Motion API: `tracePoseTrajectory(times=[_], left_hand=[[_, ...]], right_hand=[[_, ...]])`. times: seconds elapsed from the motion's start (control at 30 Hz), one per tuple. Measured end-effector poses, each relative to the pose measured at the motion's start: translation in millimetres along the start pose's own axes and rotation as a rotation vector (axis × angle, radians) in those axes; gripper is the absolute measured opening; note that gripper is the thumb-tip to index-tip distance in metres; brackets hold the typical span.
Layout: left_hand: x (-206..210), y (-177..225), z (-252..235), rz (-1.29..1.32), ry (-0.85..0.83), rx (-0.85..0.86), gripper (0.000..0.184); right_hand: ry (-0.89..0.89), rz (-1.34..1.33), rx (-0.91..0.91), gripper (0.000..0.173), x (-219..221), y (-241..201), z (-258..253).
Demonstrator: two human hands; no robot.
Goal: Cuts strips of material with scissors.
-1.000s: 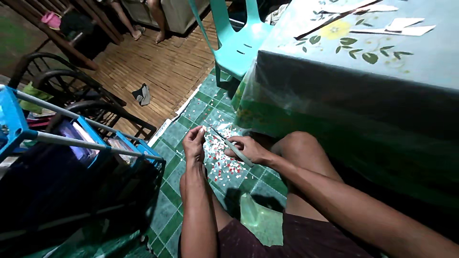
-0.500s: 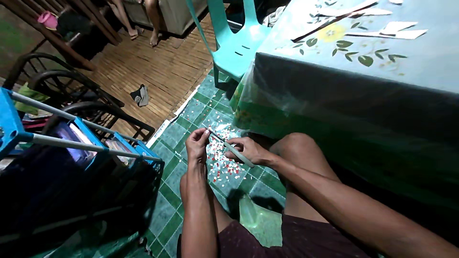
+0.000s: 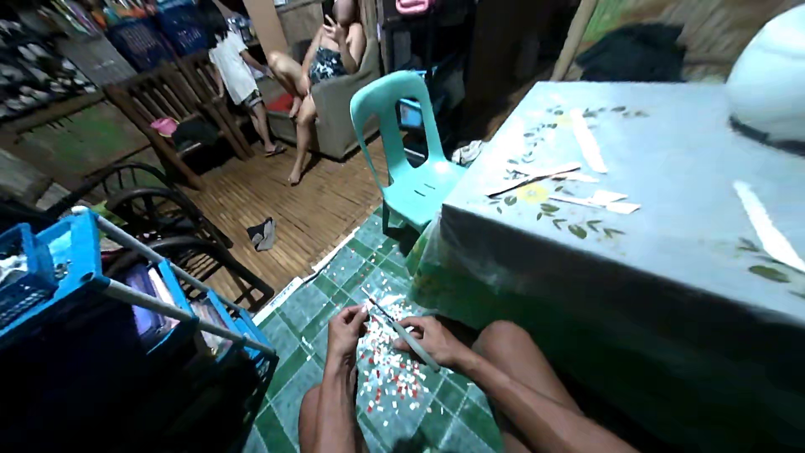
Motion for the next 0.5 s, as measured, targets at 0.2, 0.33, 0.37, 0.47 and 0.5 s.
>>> tracePoseTrajectory(times=[0.2,0.33,0.37,0.47,0.5], left_hand=[[-3.4,-1.4,5.5,0.049,0.044,-0.054,0.013],[-5.7,6.3,8.0,0.013,0.085,-0.051,0.011],[-10.6,3.8,7.1,0.0,0.095,-0.053,0.012],[-31.6,-9.5,1.9,-0.026,0.125,-0.058,0.012],[-37.9,-11.1,3.2,-0.038,0.139,-0.053,0.012]], right_hand=[[0.004,-0.008,-0.017,0.058,8.8,0.6,3.1],[0.023,-0.007,-0.01,0.053,12.4,-2.4,0.4],[0.027,0.004,-0.001,0.052,14.3,-1.9,-0.4],[0.046,-0.003,0.017,0.049,22.2,-1.0,0.0],[0.056,-0.014,0.017,0.047,24.6,-0.1,0.0]])
Point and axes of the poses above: each hand's wrist, its own z-axis away from the middle knuckle, its own x-axis out of the palm, y = z × x, the point moved 1 cm from there along -z, towards the middle knuckle, and after that the axes turned 4 degrees about -y, right-handed, at the moved point
